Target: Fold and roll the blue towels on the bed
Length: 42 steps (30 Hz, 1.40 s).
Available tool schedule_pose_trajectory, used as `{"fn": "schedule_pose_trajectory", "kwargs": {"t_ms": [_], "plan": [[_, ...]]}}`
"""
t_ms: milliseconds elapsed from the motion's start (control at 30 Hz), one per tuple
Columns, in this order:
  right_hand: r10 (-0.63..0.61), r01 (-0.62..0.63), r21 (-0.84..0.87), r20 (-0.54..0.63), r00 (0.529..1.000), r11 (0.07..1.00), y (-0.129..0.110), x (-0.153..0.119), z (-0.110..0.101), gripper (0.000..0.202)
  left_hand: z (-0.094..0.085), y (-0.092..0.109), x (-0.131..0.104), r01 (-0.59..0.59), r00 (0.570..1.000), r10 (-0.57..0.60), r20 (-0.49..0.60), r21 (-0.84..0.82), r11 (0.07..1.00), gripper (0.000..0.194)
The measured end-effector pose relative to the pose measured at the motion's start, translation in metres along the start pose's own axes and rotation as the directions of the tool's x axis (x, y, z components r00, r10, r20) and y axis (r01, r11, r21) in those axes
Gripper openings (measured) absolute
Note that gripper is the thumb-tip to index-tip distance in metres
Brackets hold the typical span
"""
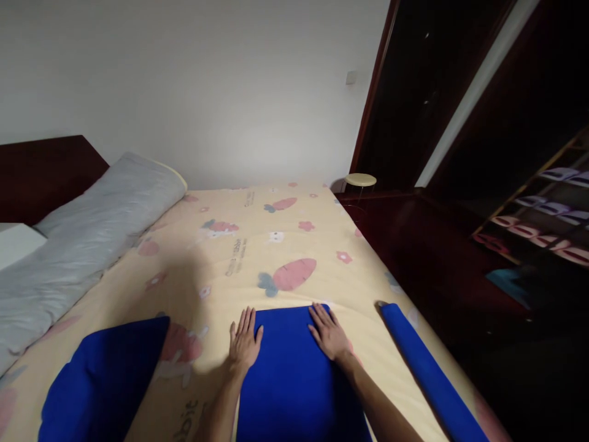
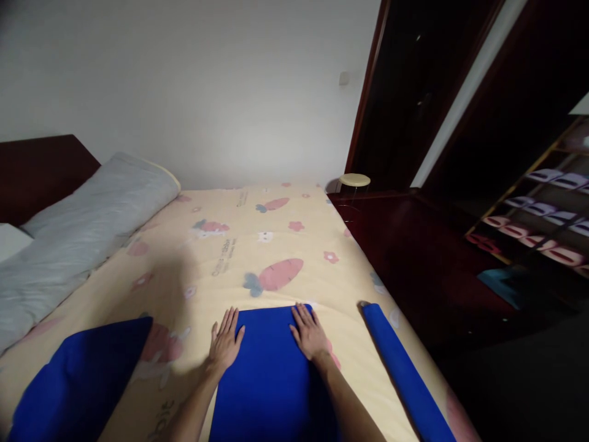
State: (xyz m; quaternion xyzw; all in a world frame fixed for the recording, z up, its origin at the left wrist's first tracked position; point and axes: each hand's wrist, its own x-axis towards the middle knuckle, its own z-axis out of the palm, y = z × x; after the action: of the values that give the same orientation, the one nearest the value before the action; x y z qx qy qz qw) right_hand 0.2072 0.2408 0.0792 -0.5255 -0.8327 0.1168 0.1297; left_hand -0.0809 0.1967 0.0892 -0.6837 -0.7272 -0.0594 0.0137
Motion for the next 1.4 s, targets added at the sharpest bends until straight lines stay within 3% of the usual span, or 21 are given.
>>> {"fn": "schedule_pose_trajectory", "kwargs": {"t_ms": [100, 233, 467, 533, 633, 700, 800, 933, 1033, 1167, 1300, 1400], "plan": [[0.071, -0.073, -0.033, -0.066, 0.995, 0.997, 0.020, -0.001, 0.005, 0.061, -0.002, -0.007, 0.001, 0.015, 0.999, -0.015, 0.031, -0.001, 1.000, 0.058], [0.070, -0.072, -0.037, -0.061, 0.996, 0.997, 0.023, 0.001, 0.013, 0.062, -0.006, -0.001, 0.002, 0.039, 0.995, -0.039, 0.090, 0.004, 0.999, 0.059], [0.055, -0.055, 0.000, -0.021, 0.998, 0.999, 0.039, -0.011, 0.001, 0.057, -0.018, -0.011, 0.004, 0.045, 0.979, -0.048, 0.198, 0.022, 0.999, 0.059], [0.093, -0.094, -0.007, -0.022, 0.995, 0.996, 0.048, -0.021, -0.002, 0.058, -0.016, -0.020, 0.000, 0.059, 0.981, -0.065, 0.181, 0.039, 0.998, 0.058], [0.146, -0.147, -0.009, -0.063, 0.987, 0.989, 0.051, -0.030, -0.006, 0.057, -0.012, -0.027, -0.009, 0.082, 0.994, -0.087, 0.071, 0.061, 0.995, 0.055], [0.141, -0.142, 0.001, -0.107, 0.984, 0.990, 0.041, -0.029, -0.007, 0.055, -0.011, -0.022, -0.013, 0.053, 0.998, -0.051, -0.028, 0.052, 0.997, 0.055], [0.065, -0.061, 0.040, -0.113, 0.992, 0.997, 0.006, -0.019, -0.005, 0.054, -0.009, 0.003, -0.013, -0.090, 0.990, 0.091, -0.106, 0.012, 0.996, 0.055], [-0.105, 0.106, 0.108, -0.013, 0.994, 0.988, -0.051, -0.002, 0.006, 0.054, 0.001, 0.047, -0.008, -0.265, 0.962, 0.261, -0.076, -0.050, 0.963, 0.055], [-0.156, 0.149, 0.120, 0.053, 0.986, 0.982, -0.067, 0.004, 0.013, 0.053, 0.011, 0.062, -0.006, -0.277, 0.961, 0.276, -0.028, -0.077, 0.958, 0.055], [-0.089, 0.085, 0.067, 0.071, 0.993, 0.994, -0.037, 0.003, 0.012, 0.059, 0.013, 0.044, -0.006, -0.183, 0.983, 0.184, 0.005, -0.071, 0.980, 0.056], [0.075, -0.075, -0.007, -0.042, 0.996, 0.997, 0.009, -0.005, 0.010, 0.061, 0.008, 0.017, -0.006, -0.005, 1.000, 0.004, -0.022, -0.033, 0.999, 0.057], [0.130, -0.133, -0.030, -0.096, 0.987, 0.991, 0.028, -0.009, 0.012, 0.061, 0.007, 0.010, -0.006, 0.018, 1.000, -0.018, -0.018, -0.038, 0.999, 0.058]]}}
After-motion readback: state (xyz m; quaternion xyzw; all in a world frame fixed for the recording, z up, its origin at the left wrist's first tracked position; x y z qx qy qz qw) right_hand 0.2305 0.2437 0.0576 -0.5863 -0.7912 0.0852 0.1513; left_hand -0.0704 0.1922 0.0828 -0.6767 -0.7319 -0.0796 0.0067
